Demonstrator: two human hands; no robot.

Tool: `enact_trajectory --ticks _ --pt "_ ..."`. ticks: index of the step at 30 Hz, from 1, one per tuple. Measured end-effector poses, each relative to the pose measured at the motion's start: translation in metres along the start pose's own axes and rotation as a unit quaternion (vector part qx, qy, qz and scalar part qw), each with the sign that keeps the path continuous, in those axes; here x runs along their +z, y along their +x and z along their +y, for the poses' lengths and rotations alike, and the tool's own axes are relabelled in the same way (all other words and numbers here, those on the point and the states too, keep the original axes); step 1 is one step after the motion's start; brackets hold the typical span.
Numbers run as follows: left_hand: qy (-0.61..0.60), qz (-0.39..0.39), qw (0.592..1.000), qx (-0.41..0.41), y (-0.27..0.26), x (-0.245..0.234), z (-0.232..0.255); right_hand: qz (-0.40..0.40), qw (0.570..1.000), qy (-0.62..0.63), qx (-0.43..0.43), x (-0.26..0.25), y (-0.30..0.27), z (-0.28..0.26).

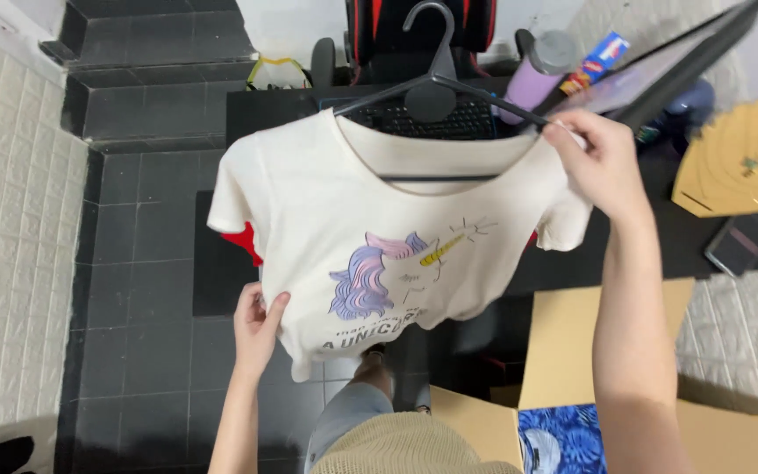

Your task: Taking various items of clothing out of a shipping box, placing each one onto a plastic hanger, and then laying the hung clothes onto a nearby desk.

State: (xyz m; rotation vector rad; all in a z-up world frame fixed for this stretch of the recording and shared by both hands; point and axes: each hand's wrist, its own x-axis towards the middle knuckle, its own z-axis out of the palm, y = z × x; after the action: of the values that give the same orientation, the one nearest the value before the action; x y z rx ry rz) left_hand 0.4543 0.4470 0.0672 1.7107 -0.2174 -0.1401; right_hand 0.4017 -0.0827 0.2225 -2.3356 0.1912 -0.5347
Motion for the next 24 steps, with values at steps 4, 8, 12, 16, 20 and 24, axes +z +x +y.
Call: enact_trajectory --ticks 4,8,12,16,20,24 --pt "0.014 -0.002 0.999 -0.049 0.06 0.006 -0.037 0.001 0.998 0.052 -0.03 0.065 0.077 0.061" --pt "0.071 0.015 0.99 -0.119 0.092 0.025 -0.034 -0.072 0.993 0.044 0.087 0.14 0.114 0.134" --pt "0.124 0.019 0.969 -0.211 0.1 0.037 -0.023 -0.144 0.969 0.022 0.201 0.194 0.109 0.172" --pt "0.174 0.02 0.957 -0.23 0.102 0.044 -0.027 -0.176 0.937 0.025 0.301 0.235 0.1 0.207" --pt "0.176 0.015 0.962 -0.208 0.104 0.044 -0.027 -0.282 0.882 0.051 0.374 0.236 0.104 0.195" --pt "0.258 0.019 0.955 -0.146 0.094 0.042 -0.056 -0.325 0.88 0.035 0.345 0.251 0.096 0.225"
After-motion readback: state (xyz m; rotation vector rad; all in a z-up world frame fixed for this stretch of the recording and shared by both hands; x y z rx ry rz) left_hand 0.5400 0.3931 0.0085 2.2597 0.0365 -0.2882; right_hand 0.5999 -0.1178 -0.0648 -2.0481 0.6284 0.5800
